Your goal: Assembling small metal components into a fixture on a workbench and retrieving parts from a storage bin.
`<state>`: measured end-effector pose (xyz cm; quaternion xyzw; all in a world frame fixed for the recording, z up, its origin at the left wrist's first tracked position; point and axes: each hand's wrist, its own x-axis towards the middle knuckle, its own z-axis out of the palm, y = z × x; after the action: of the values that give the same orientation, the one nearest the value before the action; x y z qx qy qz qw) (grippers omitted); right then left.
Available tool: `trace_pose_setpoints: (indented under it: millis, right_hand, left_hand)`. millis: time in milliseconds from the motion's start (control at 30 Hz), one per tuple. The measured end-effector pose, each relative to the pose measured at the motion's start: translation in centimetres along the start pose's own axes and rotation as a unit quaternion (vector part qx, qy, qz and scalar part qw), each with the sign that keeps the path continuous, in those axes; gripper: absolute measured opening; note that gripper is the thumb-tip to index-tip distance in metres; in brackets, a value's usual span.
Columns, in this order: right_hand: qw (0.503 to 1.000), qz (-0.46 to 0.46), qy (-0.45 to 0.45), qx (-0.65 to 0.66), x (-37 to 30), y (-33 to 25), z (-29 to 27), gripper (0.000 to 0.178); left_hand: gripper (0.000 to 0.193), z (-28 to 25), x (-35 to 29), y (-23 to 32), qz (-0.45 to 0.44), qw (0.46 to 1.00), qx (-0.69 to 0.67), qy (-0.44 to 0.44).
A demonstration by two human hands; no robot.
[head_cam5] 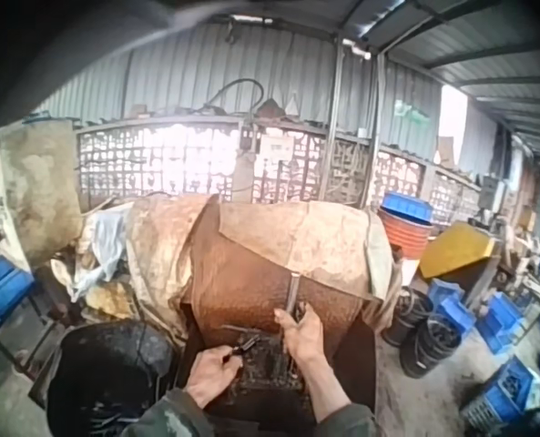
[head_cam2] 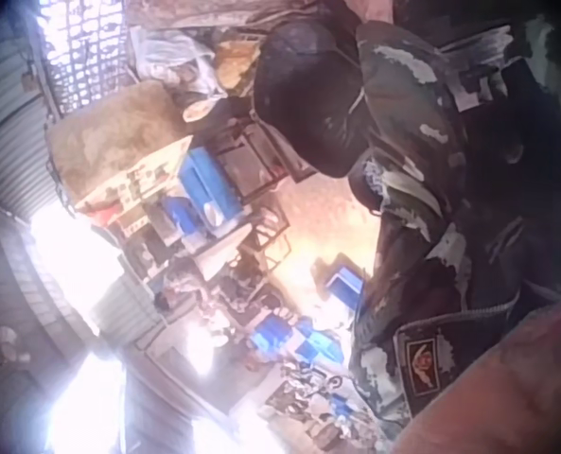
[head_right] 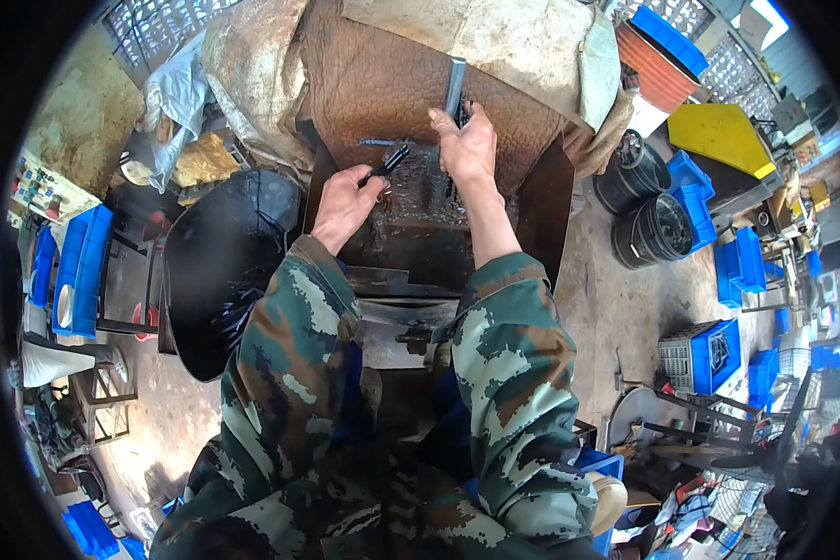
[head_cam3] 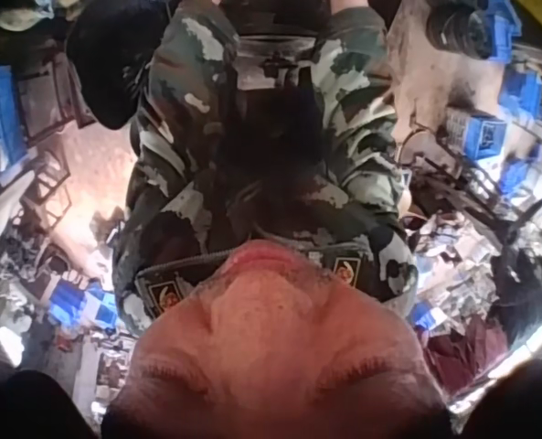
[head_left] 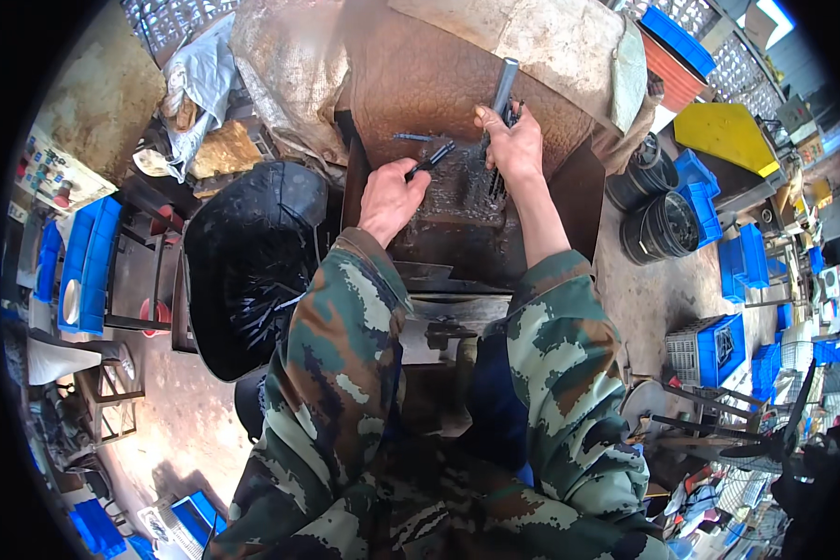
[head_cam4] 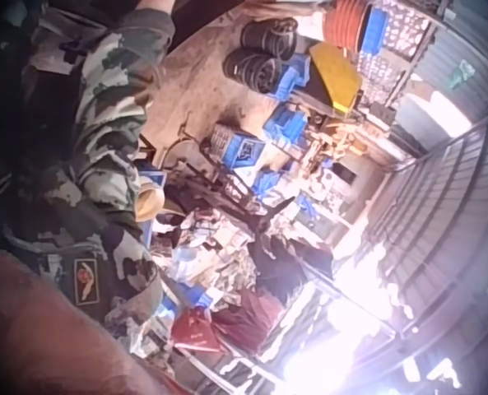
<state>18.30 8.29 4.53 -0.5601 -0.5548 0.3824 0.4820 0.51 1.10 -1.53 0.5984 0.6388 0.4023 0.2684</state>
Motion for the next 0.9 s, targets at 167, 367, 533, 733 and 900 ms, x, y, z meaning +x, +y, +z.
trace_pose_setpoints:
  millis: [167,367,533,733,900]
  right_hand:
    - [1.000,0.002,0.004,-0.009,0.0,-0.1,-0.6,0.038]
    - [1.000,-0.007,0.008,0.003,0.1,-0.1,-0.8,0.037]
    - [1.000,-0.008,0.001,0.008,0.0,0.2,0.1,0.036]
    - [1.000,-0.012,0.004,0.004,-0.1,-0.1,-0.1,0.044]
    - [1.000,-0.008,-0.001,-0.006,-0.2,-0.2,0.0,0.038]
  left_hand:
    - [0.035,0.6,0.3,-0.2,-0.006,1.000,-0.002,-0.009]
    - [0.029,0.5,0.1,0.7,-0.016,0.999,-0.019,-0.028]
    - [0.030,-0.4,-0.2,0.8,-0.037,0.998,-0.008,-0.041]
    - [0.031,0.0,0.0,0.5,-0.030,0.999,-0.010,-0.027]
    - [0.032,0.0,0.0,0.5,-0.031,0.999,-0.007,-0.024]
